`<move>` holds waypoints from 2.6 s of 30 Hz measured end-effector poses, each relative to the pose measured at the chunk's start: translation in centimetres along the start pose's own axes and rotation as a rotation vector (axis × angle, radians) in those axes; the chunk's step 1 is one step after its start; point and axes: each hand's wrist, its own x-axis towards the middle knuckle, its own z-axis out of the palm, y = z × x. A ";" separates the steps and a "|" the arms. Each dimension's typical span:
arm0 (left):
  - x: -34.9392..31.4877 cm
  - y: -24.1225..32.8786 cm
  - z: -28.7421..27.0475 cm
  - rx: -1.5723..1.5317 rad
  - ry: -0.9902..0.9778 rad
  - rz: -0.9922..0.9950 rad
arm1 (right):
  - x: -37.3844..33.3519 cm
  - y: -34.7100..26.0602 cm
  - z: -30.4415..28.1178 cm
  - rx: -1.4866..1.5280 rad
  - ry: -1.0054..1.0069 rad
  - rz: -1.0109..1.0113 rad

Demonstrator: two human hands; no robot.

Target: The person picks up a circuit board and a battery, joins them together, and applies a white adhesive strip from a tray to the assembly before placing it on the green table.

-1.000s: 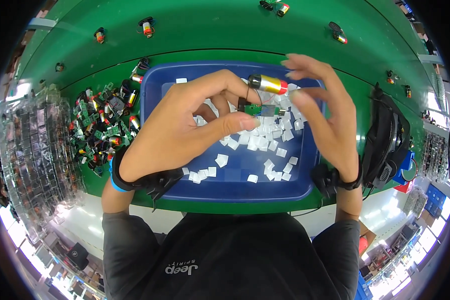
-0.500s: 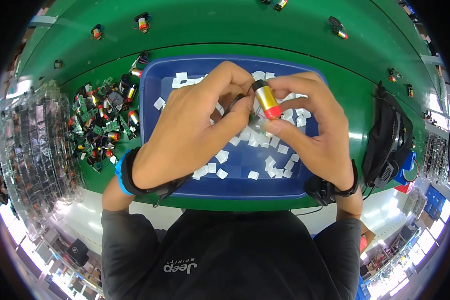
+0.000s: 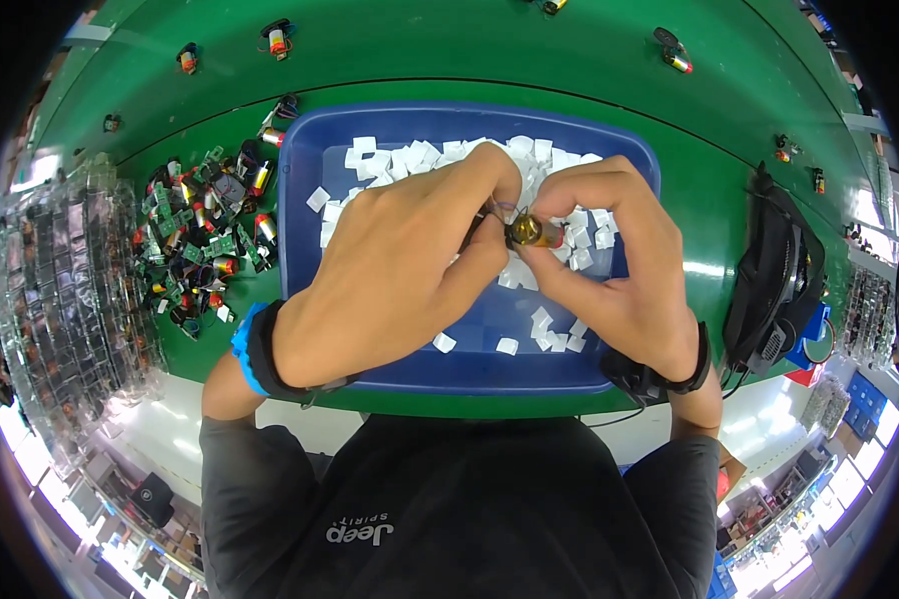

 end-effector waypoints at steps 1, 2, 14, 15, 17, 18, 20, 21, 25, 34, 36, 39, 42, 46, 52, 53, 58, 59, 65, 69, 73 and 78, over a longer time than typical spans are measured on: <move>0.0 -0.2 -0.1 0.000 0.001 0.000 | -0.1 0.0 0.0 0.048 0.000 0.031; -0.1 -0.5 -0.2 -0.153 -0.035 -0.020 | -0.1 0.1 0.0 0.096 0.001 0.062; 1.2 -1.8 -1.2 -1.248 -0.221 -0.253 | 0.6 -1.0 -0.9 -0.263 0.017 -0.250; 1.3 -1.5 -1.1 -1.214 -0.169 -0.213 | 0.6 -1.0 -1.0 -0.286 0.039 -0.266; 0.9 -1.2 -1.1 -1.181 -0.117 -0.171 | 0.5 -1.1 -1.2 -0.295 0.038 -0.248; 0.6 -1.0 -1.3 -1.047 -0.158 -0.166 | 0.6 -1.1 -1.4 -0.305 0.040 -0.232; 0.2 -0.8 -1.6 -0.776 -0.235 -0.158 | 0.8 -1.2 -1.6 -0.318 0.042 -0.220; 0.4 -1.0 -1.6 -0.776 -0.233 -0.154 | 0.8 -1.2 -1.6 -0.310 0.036 -0.219; 0.7 -1.9 -1.0 -0.902 -0.293 -0.152 | 0.5 -1.9 -1.7 -0.340 0.012 -0.193; -0.1 -0.8 -0.4 -0.783 -0.138 -0.122 | 0.3 -2.2 -0.8 -0.512 0.086 -0.213; -0.5 -0.3 -0.7 -0.709 -0.098 -0.055 | 0.2 -2.5 -0.9 -0.520 0.109 -0.205; -0.8 0.1 -0.7 -0.637 -0.054 0.002 | 0.2 -3.2 -1.2 -0.371 0.142 -0.133; -1.3 0.6 -0.9 -0.579 -0.021 0.033 | 0.0 -3.8 -1.0 -0.417 0.179 -0.138; -1.5 0.6 -0.8 -0.469 0.020 0.058 | -0.3 -4.1 -0.7 -0.511 0.186 -0.160; -1.4 0.6 -0.7 -0.283 0.010 0.114 | -0.3 -3.6 -1.1 -0.553 0.170 -0.224; -1.3 0.6 -0.6 -0.282 0.008 0.114 | -0.4 -3.6 -1.0 -0.538 0.170 -0.224; -0.6 -0.4 -0.2 -0.302 0.050 0.164 | 0.1 -3.7 -0.5 -0.537 0.197 -0.268; -0.4 -0.6 -0.4 -0.282 0.061 0.194 | 0.2 -3.8 -0.5 -0.551 0.210 -0.293; 1.0 -1.4 -0.2 -0.707 0.091 0.199 | 0.5 -4.2 -2.9 -0.216 0.148 -0.029; 0.4 -1.2 0.8 -0.847 0.098 0.210 | -0.2 -3.2 -2.0 0.185 0.034 0.141; 0.5 -1.4 1.2 -0.696 0.177 0.365 | -0.4 -3.1 -0.7 0.376 0.119 0.163; 0.4 -1.0 0.7 -0.304 0.238 0.447 | -0.5 -3.7 -0.4 0.548 0.155 0.357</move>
